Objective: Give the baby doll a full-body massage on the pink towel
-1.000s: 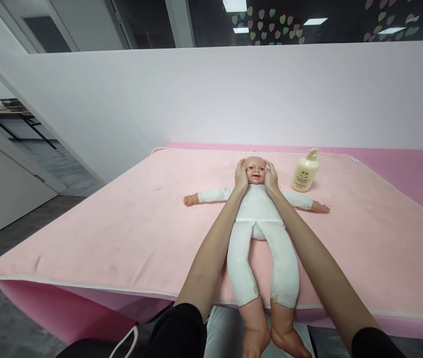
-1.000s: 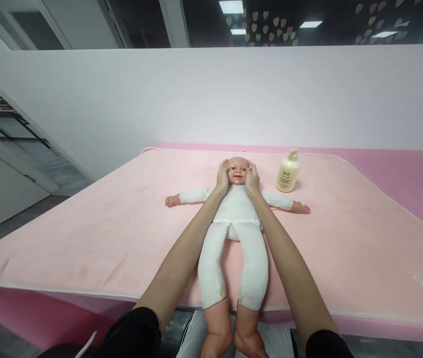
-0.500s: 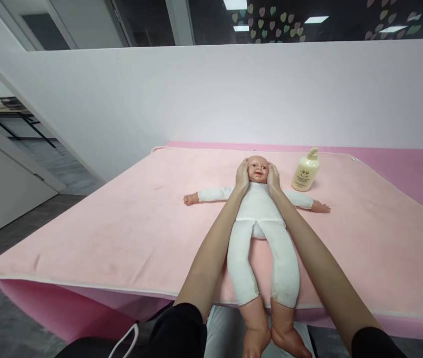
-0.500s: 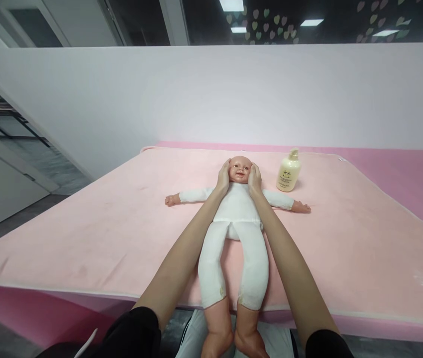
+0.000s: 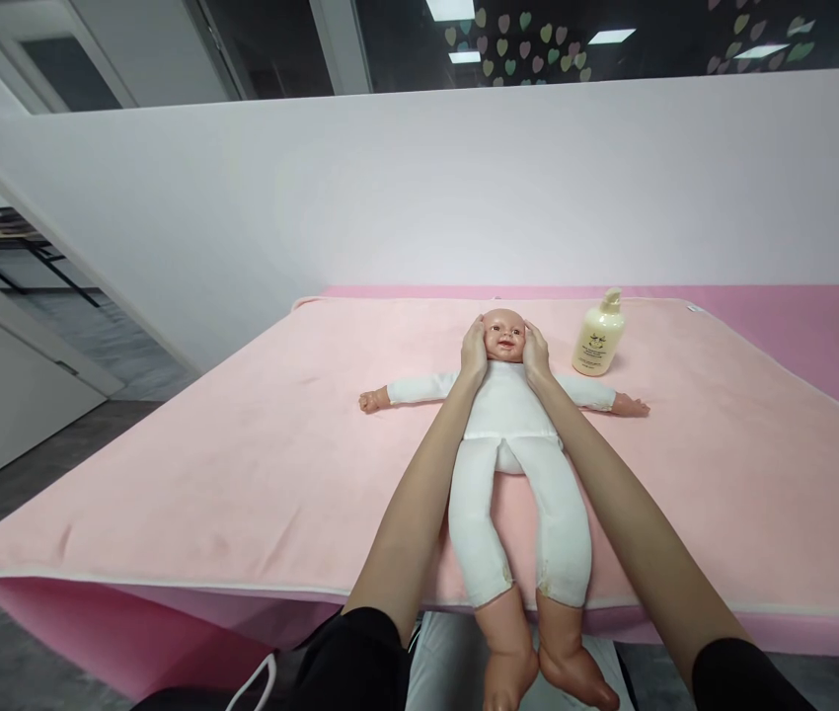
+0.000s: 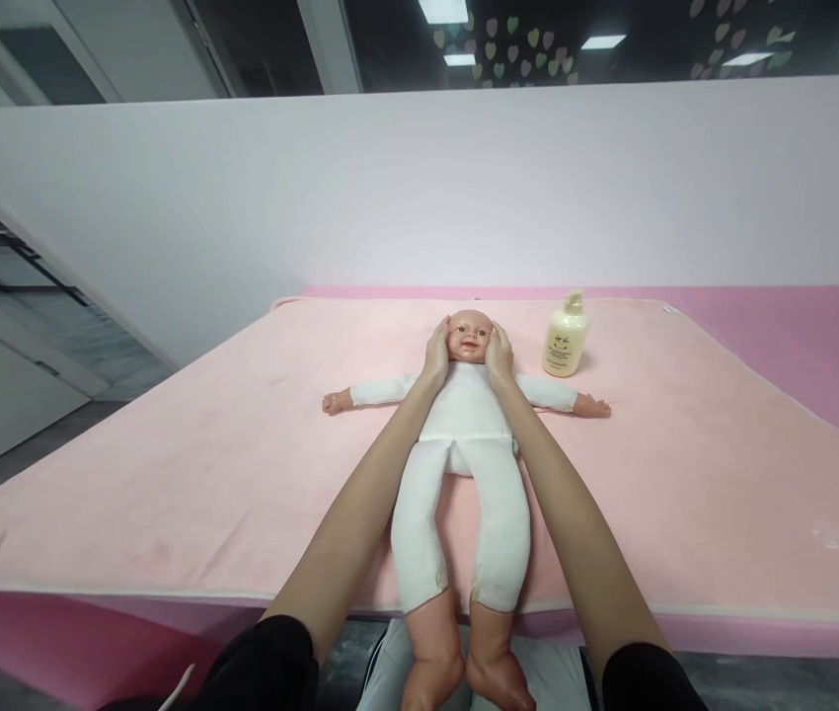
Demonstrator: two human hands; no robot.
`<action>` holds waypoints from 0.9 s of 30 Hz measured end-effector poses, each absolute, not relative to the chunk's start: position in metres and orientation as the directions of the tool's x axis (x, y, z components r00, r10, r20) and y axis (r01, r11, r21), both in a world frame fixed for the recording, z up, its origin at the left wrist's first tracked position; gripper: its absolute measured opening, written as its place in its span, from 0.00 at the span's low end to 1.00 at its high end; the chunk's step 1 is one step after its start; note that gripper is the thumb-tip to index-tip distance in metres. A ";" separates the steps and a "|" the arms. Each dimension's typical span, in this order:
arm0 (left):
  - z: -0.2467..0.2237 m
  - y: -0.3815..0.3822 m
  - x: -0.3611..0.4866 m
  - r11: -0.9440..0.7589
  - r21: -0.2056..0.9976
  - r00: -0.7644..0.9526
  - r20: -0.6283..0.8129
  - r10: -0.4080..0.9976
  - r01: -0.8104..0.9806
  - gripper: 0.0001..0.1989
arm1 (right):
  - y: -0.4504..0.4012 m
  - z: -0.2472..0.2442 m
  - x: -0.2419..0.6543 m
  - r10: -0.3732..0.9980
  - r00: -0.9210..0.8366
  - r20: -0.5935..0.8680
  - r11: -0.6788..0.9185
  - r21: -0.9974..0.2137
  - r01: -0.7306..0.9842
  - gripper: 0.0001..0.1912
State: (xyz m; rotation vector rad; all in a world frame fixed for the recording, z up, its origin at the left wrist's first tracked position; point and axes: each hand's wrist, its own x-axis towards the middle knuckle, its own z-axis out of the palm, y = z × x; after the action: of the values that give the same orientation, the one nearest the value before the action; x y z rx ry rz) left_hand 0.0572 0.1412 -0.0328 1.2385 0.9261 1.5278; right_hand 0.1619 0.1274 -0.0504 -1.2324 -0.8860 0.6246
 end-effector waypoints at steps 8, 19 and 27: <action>-0.034 0.140 0.056 -0.278 0.939 -0.063 0.271 0.961 -0.204 0.20 | 0.125 -0.048 0.162 0.810 0.536 0.236 0.245 -0.968 0.056 0.21; -0.035 0.142 0.056 -0.275 0.941 -0.051 0.270 0.961 -0.196 0.19 | 0.124 -0.049 0.161 0.790 0.565 0.236 0.279 -0.960 0.011 0.18; -0.029 0.137 0.054 -0.240 0.958 -0.023 0.239 0.971 -0.155 0.22 | 0.119 -0.046 0.159 0.813 0.541 0.216 0.260 -0.965 -0.005 0.20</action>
State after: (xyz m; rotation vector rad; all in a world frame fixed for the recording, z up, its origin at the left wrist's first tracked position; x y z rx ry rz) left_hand 0.0543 0.1374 -0.0294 1.2607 0.9694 1.4576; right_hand 0.1592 0.1191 -0.0458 -1.1882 -0.8450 0.6533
